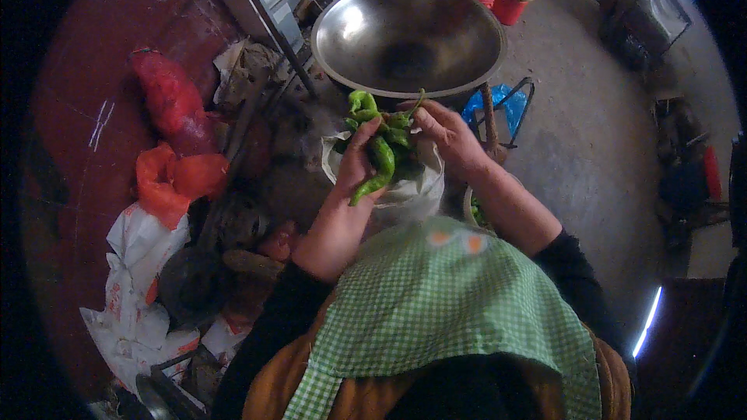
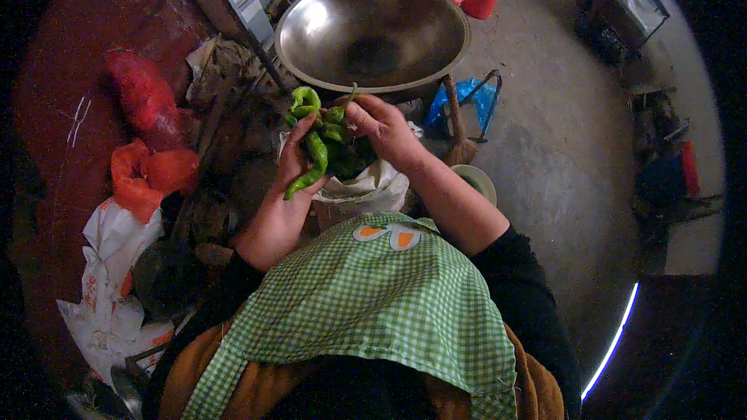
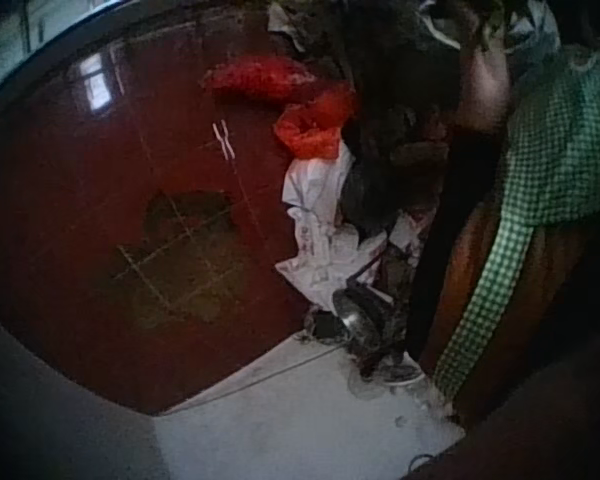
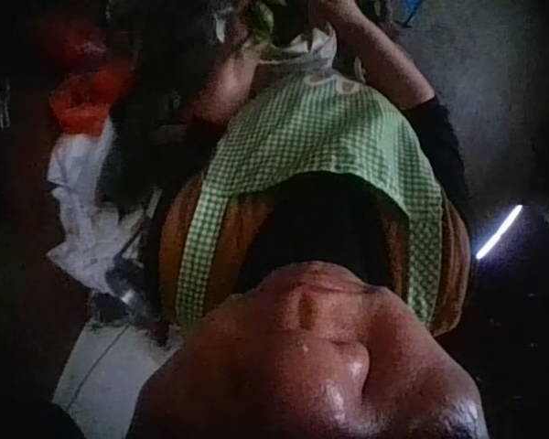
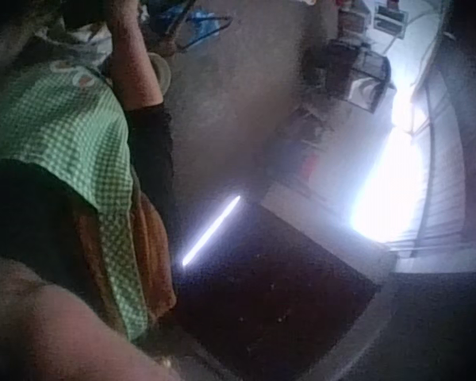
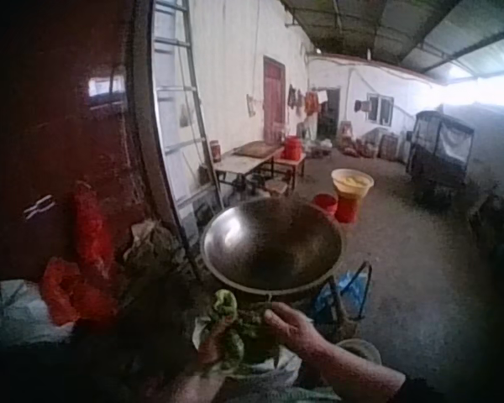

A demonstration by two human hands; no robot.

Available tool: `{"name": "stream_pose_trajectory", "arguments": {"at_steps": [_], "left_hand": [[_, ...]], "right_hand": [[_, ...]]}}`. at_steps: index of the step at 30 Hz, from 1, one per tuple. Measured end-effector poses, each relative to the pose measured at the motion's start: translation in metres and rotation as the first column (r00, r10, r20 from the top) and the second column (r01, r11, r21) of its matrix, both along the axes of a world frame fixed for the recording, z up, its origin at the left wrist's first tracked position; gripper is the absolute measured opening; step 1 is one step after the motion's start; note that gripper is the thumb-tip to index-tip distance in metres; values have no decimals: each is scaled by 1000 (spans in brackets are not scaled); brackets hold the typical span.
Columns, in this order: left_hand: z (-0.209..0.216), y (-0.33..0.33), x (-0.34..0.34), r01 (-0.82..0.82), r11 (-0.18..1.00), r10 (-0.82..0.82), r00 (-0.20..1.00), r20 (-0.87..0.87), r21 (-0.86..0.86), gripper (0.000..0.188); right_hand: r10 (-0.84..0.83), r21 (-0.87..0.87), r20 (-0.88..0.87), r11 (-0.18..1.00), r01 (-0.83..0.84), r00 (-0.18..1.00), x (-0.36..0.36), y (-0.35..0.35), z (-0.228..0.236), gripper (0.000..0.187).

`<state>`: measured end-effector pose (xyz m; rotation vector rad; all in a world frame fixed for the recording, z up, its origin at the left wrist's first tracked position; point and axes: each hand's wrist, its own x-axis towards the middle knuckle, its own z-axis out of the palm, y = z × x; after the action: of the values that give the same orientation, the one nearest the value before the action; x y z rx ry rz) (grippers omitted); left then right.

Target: The person repeatedly reaches into a large sack, pulls out green and red peppers, and places them into a small white bowl. The person handles the peppers one at a time, occasionally adjusting the sack opening.

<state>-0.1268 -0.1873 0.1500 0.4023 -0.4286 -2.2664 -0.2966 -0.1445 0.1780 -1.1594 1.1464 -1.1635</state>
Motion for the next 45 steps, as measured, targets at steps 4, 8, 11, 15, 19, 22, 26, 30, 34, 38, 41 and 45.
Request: {"name": "stream_pose_trajectory", "arguments": {"at_steps": [4, 8, 11, 15, 19, 22, 26, 30, 34, 38, 41, 45], "left_hand": [[4, 4, 3, 65, 998, -65, 998, 10, -11, 29], [7, 7, 4, 238, 971, -238, 971, 3, -4, 30], [5, 12, 2, 195, 981, -193, 978, 82, -14, 31], [2, 17, 0, 268, 962, -261, 958, 122, -49, 31], [-3, 24, -8, 324, 942, -305, 935, 184, -86, 34], [-5, 35, -15, 316, 946, -298, 934, 196, -68, 33], [-3, 46, -24, 387, 919, -354, 897, 264, -81, 33], [6, 46, -26, 436, 890, -378, 869, 320, -133, 33], [15, 43, -24, 467, 854, -274, 780, 563, -231, 32], [21, 52, -29, 476, 836, -211, 738, 641, -274, 31], [25, 59, -32, 555, 792, -253, 677, 691, -254, 31], [24, 60, -24, 566, 815, -449, 750, 485, -121, 33]], "right_hand": [[-42, -113, -11, 993, 40, 999, -6, 7, 12, 24], [-124, -40, 66, 991, 127, 990, -2, 18, 12, 19], [-162, -177, 17, 971, 162, 987, -3, 24, 5, 18], [-172, -162, -55, 974, 161, 984, -9, 35, -2, 19], [-186, 35, 292, 982, 184, 938, -11, 55, -3, 14], [-225, 179, 398, 970, 166, 889, -19, 68, -8, 12], [-177, 272, 558, 962, 23, 811, -38, 82, -23, 13], [-350, 210, 254, 930, 302, 902, -47, 102, -38, 19], [-112, -88, -812, 994, 69, 572, -56, 117, -22, 39], [-656, -658, -630, 735, 163, 415, -54, 110, 13, 44], [-572, -635, -754, 761, -133, 324, -54, 97, 29, 35], [-600, -669, -662, 743, 7, 449, -57, 92, 25, 23]]}}
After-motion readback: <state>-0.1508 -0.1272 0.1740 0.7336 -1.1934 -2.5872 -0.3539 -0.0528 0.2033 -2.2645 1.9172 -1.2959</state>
